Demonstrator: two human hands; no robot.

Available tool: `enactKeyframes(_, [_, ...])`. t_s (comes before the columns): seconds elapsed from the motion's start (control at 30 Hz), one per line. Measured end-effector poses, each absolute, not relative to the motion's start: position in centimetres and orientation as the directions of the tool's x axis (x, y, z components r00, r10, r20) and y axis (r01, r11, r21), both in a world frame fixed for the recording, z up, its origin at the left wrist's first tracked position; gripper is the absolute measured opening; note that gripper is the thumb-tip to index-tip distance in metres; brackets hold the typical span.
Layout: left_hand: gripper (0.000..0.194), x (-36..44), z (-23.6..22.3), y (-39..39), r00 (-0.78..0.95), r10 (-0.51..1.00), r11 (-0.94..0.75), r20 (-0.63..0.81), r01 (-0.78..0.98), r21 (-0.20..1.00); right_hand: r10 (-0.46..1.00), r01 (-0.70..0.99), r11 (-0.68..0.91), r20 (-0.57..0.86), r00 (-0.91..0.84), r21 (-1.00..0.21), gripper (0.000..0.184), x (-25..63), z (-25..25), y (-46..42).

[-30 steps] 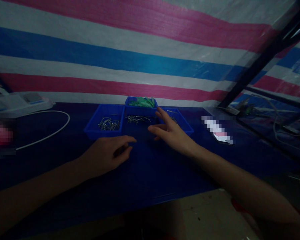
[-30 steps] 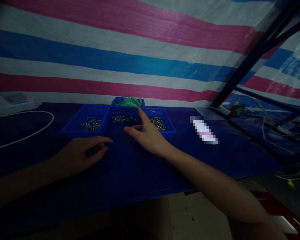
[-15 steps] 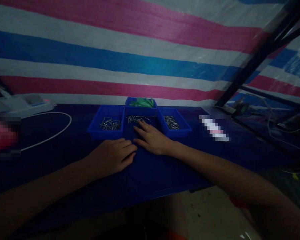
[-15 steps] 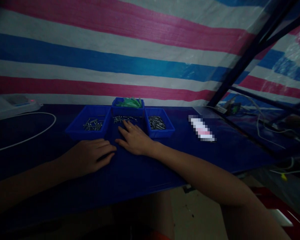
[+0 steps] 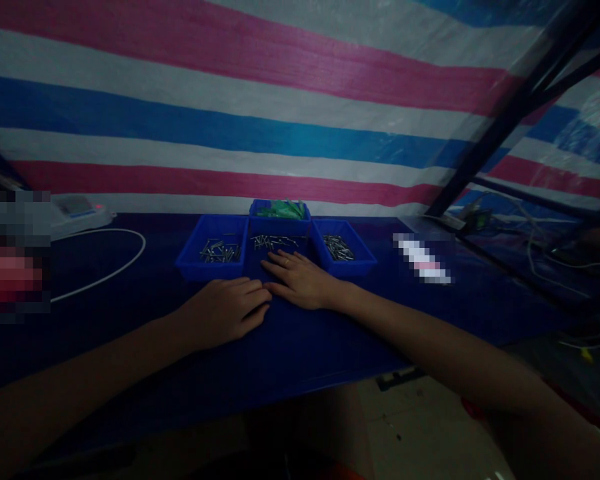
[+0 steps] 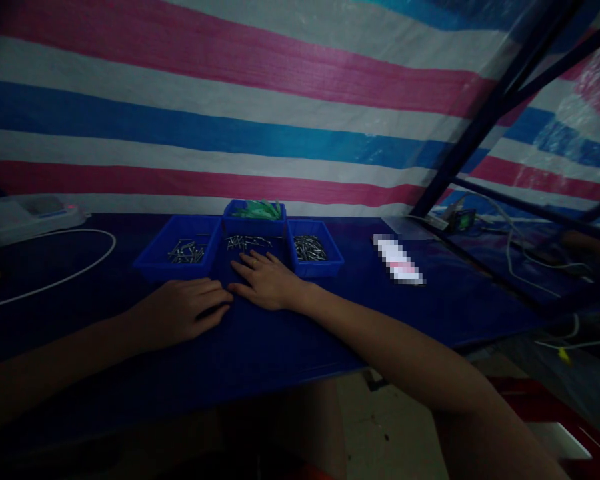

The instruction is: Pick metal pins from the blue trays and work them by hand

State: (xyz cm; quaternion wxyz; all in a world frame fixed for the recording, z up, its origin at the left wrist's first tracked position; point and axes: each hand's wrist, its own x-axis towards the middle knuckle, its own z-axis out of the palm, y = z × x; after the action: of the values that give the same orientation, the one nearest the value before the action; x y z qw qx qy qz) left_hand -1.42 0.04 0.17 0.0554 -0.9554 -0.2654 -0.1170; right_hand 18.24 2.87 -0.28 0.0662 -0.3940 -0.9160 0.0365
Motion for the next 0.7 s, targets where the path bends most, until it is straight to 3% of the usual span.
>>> enactKeyframes(0.37, [0.02,-1.5,0.0,0.2,0.837,0.497,-0.85,0.228,0.523,-0.066,0.737,0.734,0.675,0.116,-0.666,-0.079,0.058,18.2,-0.6,3.0])
enactKeyframes(0.7, [0.019,-1.6,0.3,0.0,0.828,0.507,-0.843,0.241,0.535,-0.064,0.676,0.694,0.719,0.277,-0.683,-0.042,0.032,19.3,0.3,2.2])
